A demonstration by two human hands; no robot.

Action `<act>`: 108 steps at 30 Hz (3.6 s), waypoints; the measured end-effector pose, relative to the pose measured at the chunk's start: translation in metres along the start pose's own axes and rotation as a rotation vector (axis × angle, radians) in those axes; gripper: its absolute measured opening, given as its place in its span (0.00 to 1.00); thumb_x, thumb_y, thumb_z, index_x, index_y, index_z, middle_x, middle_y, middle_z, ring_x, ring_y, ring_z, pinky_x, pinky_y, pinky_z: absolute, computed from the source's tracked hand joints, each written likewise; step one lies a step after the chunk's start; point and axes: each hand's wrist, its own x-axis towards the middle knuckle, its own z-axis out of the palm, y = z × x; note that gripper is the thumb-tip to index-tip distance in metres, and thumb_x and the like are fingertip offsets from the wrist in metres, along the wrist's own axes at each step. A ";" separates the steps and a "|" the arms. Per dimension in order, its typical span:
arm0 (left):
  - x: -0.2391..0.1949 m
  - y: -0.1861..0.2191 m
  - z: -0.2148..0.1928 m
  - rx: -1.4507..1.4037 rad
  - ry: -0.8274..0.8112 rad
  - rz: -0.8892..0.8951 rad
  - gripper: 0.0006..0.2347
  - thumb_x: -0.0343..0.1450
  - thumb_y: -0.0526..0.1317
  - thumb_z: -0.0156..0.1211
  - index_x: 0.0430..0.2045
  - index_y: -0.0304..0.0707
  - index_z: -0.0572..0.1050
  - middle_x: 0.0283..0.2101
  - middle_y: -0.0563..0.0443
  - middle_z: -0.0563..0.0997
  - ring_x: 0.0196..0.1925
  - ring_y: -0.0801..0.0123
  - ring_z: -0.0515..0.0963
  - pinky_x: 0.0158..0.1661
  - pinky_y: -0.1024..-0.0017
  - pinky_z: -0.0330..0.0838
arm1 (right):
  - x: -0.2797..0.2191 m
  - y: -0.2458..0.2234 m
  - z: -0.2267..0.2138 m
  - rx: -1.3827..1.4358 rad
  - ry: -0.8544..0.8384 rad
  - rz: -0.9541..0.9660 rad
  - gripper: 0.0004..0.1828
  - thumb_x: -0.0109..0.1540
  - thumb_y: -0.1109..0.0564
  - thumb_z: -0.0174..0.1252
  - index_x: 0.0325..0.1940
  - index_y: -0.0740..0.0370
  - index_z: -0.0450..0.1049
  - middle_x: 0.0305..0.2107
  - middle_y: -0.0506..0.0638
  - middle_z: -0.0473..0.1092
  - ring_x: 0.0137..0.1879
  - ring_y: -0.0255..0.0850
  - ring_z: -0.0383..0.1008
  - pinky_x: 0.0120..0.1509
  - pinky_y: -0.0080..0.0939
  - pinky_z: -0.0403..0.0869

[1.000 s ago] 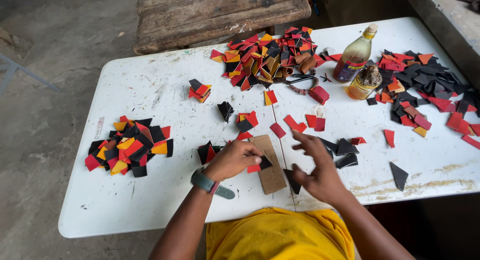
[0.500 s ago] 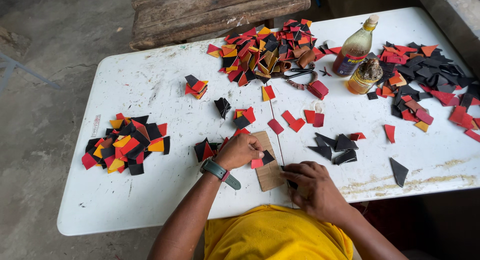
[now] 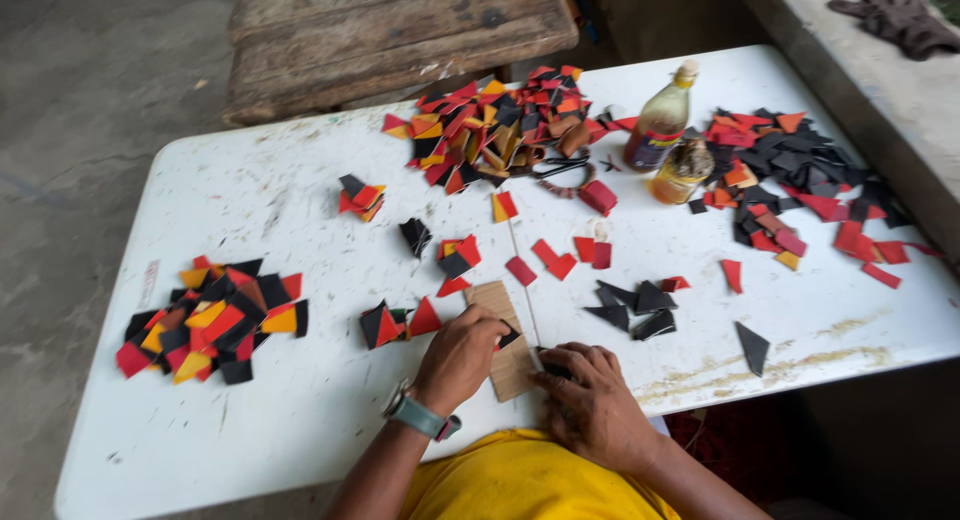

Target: The person assembles small triangular pieces of red, yellow, and black material by hand on a white table. They pick up pieces, align them, and press them together, occasionally using a small wooden block as a guide. The process is repetitive and focused on creating small stacked units.

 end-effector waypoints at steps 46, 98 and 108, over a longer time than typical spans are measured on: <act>-0.078 -0.010 -0.006 -0.177 0.258 -0.110 0.06 0.67 0.35 0.66 0.34 0.32 0.79 0.34 0.45 0.85 0.36 0.57 0.86 0.37 0.65 0.78 | -0.014 0.003 0.012 0.014 0.369 -0.119 0.19 0.50 0.64 0.65 0.46 0.58 0.81 0.38 0.49 0.72 0.46 0.45 0.72 0.52 0.45 0.70; -0.027 0.014 -0.007 0.061 0.361 0.003 0.13 0.65 0.36 0.69 0.42 0.32 0.78 0.45 0.44 0.80 0.50 0.49 0.77 0.52 0.57 0.68 | 0.050 0.099 -0.018 0.889 0.052 0.542 0.16 0.60 0.69 0.55 0.51 0.62 0.76 0.33 0.49 0.78 0.38 0.36 0.80 0.45 0.38 0.81; -0.004 0.005 0.002 -0.566 0.081 -0.247 0.08 0.67 0.35 0.68 0.34 0.31 0.77 0.35 0.49 0.86 0.38 0.72 0.85 0.40 0.74 0.80 | 0.062 0.067 0.015 1.094 0.018 0.545 0.12 0.59 0.62 0.65 0.46 0.67 0.79 0.35 0.50 0.78 0.38 0.33 0.78 0.43 0.37 0.79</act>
